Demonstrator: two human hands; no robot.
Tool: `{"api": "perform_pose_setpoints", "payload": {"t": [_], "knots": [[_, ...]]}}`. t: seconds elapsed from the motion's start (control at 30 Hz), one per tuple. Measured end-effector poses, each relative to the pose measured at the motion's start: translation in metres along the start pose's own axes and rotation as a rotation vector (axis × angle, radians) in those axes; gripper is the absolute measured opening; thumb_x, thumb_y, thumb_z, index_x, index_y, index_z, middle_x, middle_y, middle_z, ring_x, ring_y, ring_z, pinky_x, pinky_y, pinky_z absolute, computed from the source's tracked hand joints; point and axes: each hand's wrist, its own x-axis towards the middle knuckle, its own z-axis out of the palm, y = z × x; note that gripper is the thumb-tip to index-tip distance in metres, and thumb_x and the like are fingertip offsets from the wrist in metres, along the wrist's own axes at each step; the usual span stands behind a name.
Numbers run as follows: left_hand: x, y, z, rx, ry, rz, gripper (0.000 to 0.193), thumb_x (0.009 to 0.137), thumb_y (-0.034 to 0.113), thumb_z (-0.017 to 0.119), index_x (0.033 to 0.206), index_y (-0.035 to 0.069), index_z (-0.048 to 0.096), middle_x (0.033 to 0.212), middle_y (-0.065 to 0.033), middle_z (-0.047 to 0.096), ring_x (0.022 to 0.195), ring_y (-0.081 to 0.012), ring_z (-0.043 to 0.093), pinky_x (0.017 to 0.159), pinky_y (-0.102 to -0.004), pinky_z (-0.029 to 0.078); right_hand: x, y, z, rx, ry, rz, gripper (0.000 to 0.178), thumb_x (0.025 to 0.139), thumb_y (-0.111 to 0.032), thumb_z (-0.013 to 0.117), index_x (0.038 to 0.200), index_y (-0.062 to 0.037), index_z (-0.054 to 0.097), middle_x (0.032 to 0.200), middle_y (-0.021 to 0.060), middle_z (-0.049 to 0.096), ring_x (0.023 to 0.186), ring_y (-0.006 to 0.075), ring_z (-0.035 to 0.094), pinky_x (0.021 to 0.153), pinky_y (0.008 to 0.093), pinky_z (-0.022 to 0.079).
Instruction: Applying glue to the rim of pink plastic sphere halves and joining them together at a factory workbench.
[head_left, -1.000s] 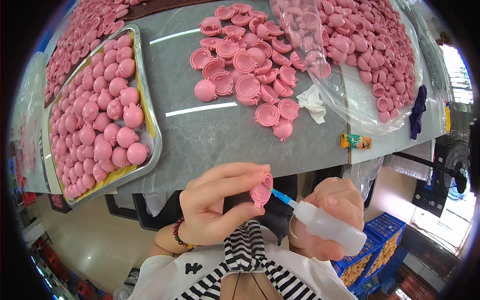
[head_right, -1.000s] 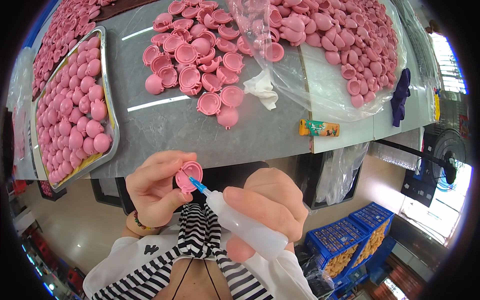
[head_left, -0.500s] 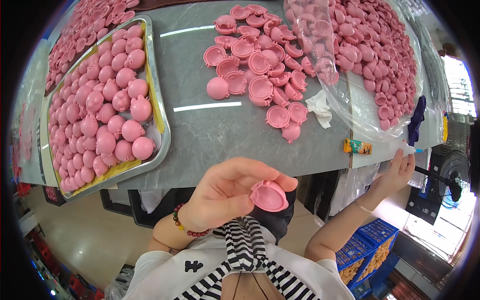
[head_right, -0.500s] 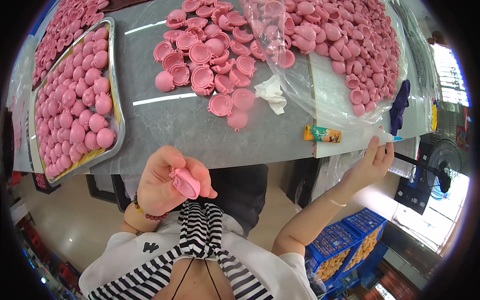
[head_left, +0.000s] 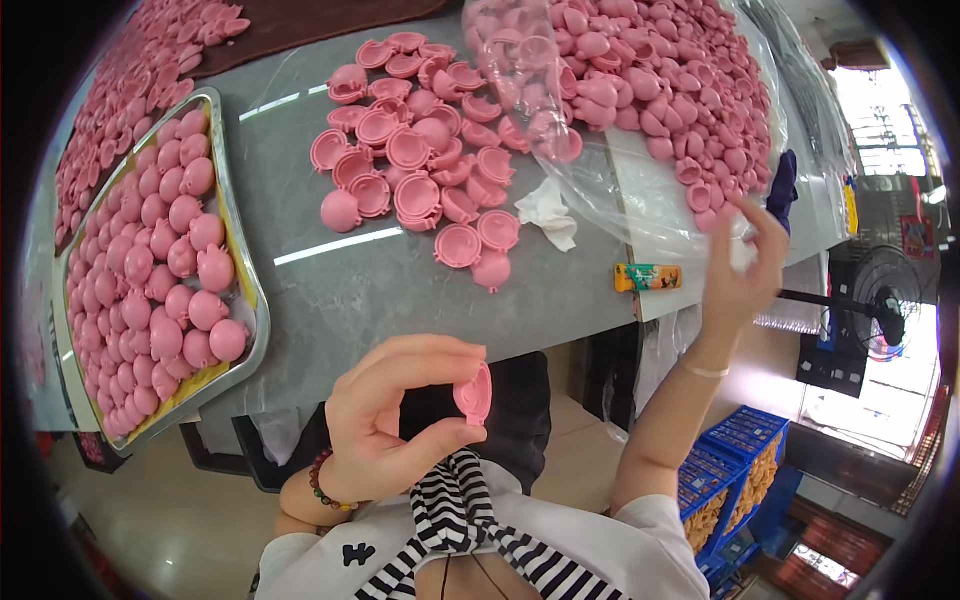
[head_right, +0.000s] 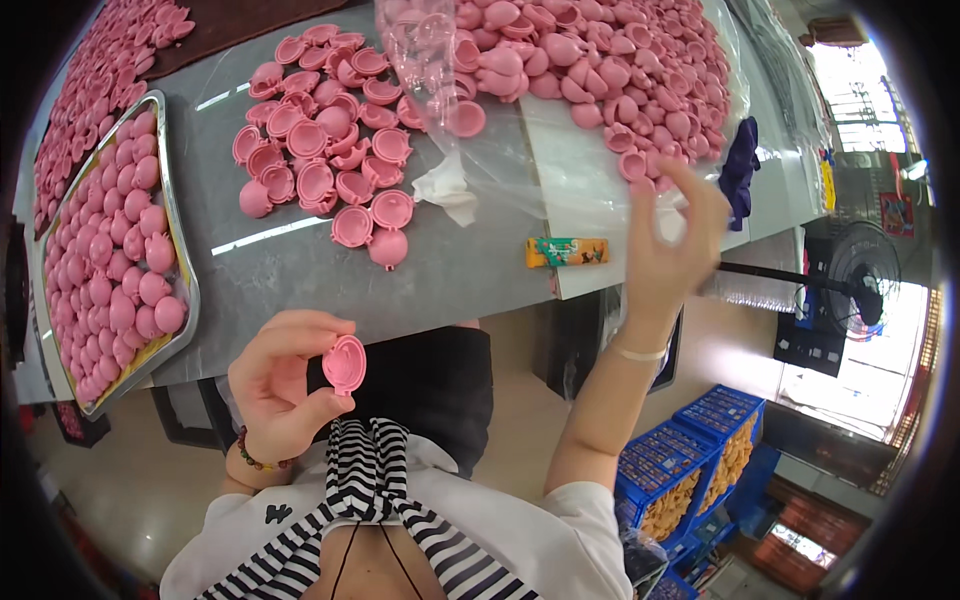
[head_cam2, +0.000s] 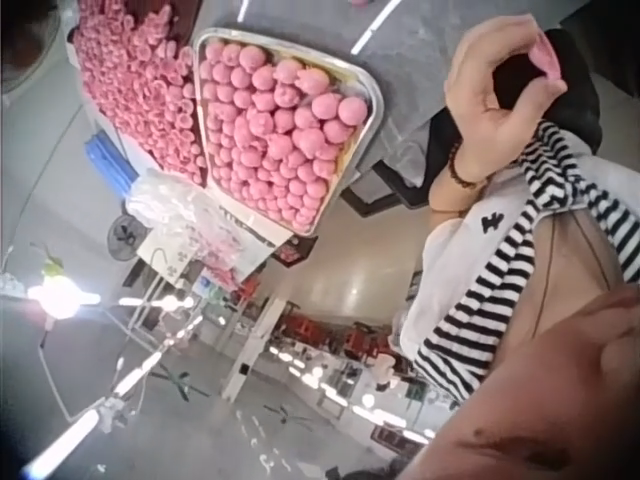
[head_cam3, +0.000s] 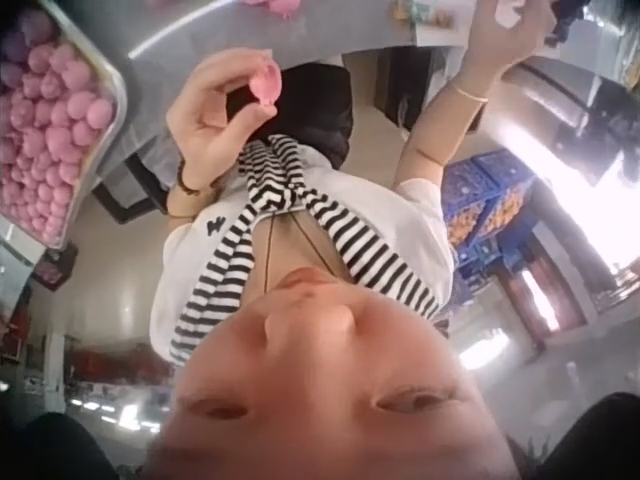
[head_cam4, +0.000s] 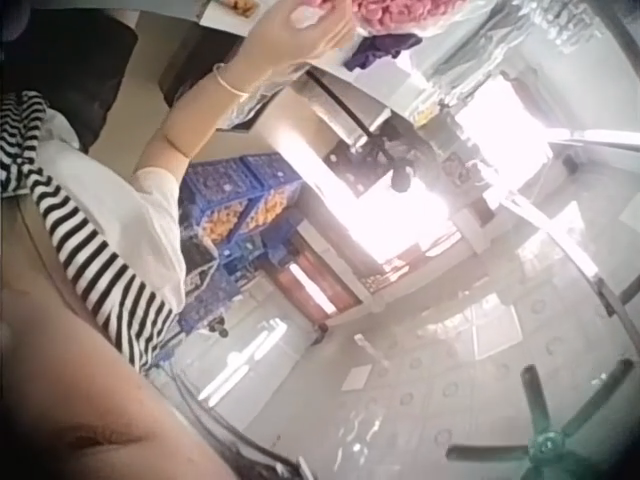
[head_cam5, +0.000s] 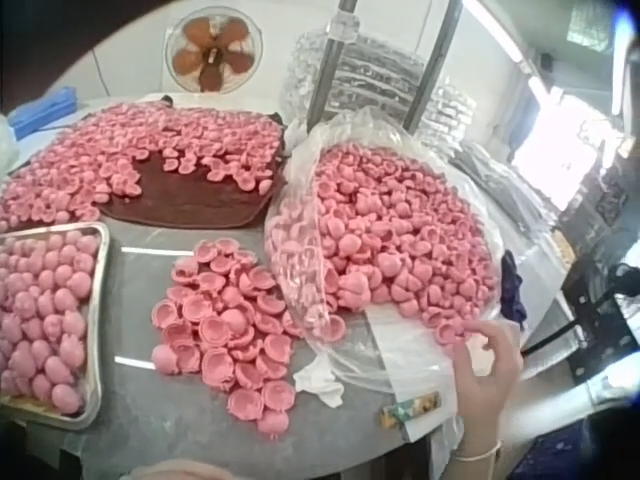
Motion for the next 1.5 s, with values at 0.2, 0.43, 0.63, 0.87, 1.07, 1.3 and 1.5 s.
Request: {"api": "perform_pose_setpoints", "payload": {"t": [0.2,0.43,0.63,0.87,1.07,1.3,1.5], "knots": [[-0.003,-0.001,0.003,-0.254,-0.065,-0.06,0.043,0.065,-0.006,0.068,0.105,-0.006,0.052,0.107,-0.0188,0.053,0.097,-0.0225,0.054,0.083,-0.0315,0.044,0.033,0.022,0.038,-0.19,-0.385,-0.034,0.025,0.071,-0.013,0.064,0.093,-0.0032,0.056,0.085,0.0081,0.06,0.081,0.0195,0.055,0.068,0.0299,0.042],[-0.001,0.0,-0.006,-0.338,-0.053,-0.113,0.042,0.068,-0.006,0.066,0.107,-0.007,0.051,0.109,-0.0191,0.051,0.1,-0.0236,0.053,0.086,-0.0331,0.044,-0.001,-0.076,-0.005,0.596,-0.682,0.155,0.015,0.069,0.0,0.059,0.083,-0.0039,0.059,0.077,0.0008,0.06,0.068,0.008,0.053,0.053,0.019,0.037],[0.0,-0.003,-0.009,-0.365,-0.082,-0.109,0.043,0.068,-0.006,0.066,0.109,-0.007,0.05,0.11,-0.0189,0.051,0.103,-0.0244,0.053,0.088,-0.0336,0.043,-0.029,-0.097,0.0,0.668,-0.711,0.015,0.03,0.07,0.006,0.052,0.099,0.0002,0.057,0.084,0.0089,0.054,0.068,0.0196,0.054,0.057,0.0272,0.043],[-0.003,-0.003,-0.008,-0.356,-0.048,-0.127,0.043,0.07,-0.007,0.064,0.11,-0.007,0.049,0.112,-0.0184,0.05,0.102,-0.0227,0.052,0.088,-0.0336,0.043,-0.033,-0.097,-0.003,0.465,-0.667,0.049,0.035,0.063,-0.002,0.066,0.097,-0.0015,0.058,0.084,0.0083,0.054,0.066,0.0188,0.052,0.056,0.0256,0.043],[-0.003,-0.004,-0.003,-0.263,-0.015,-0.126,0.042,0.07,-0.008,0.064,0.109,-0.006,0.05,0.112,-0.0181,0.049,0.098,-0.0207,0.054,0.085,-0.0307,0.045,-0.038,-0.12,-0.02,0.962,-0.53,0.114,0.035,0.055,0.006,0.071,0.088,0.0012,0.061,0.087,0.0115,0.06,0.073,0.0179,0.059,0.06,0.0246,0.048],[0.0,-0.005,0.002,-0.06,-0.025,-0.086,0.039,0.067,-0.008,0.066,0.104,-0.004,0.056,0.107,-0.0161,0.054,0.091,-0.0186,0.057,0.078,-0.0268,0.047,-0.046,-0.127,-0.013,1.061,-0.527,0.035,0.032,0.06,0.002,0.072,0.091,-0.0006,0.062,0.09,0.0109,0.061,0.074,0.02,0.06,0.063,0.0257,0.05],[-0.001,-0.008,0.001,0.019,-0.049,-0.07,0.038,0.066,-0.007,0.067,0.103,-0.003,0.057,0.107,-0.0157,0.054,0.089,-0.0184,0.058,0.077,-0.0265,0.047,-0.047,-0.126,-0.016,1.017,-0.541,0.02,0.033,0.061,0.001,0.073,0.092,-0.0015,0.063,0.091,0.0107,0.062,0.073,0.0192,0.06,0.062,0.0252,0.05]]}}
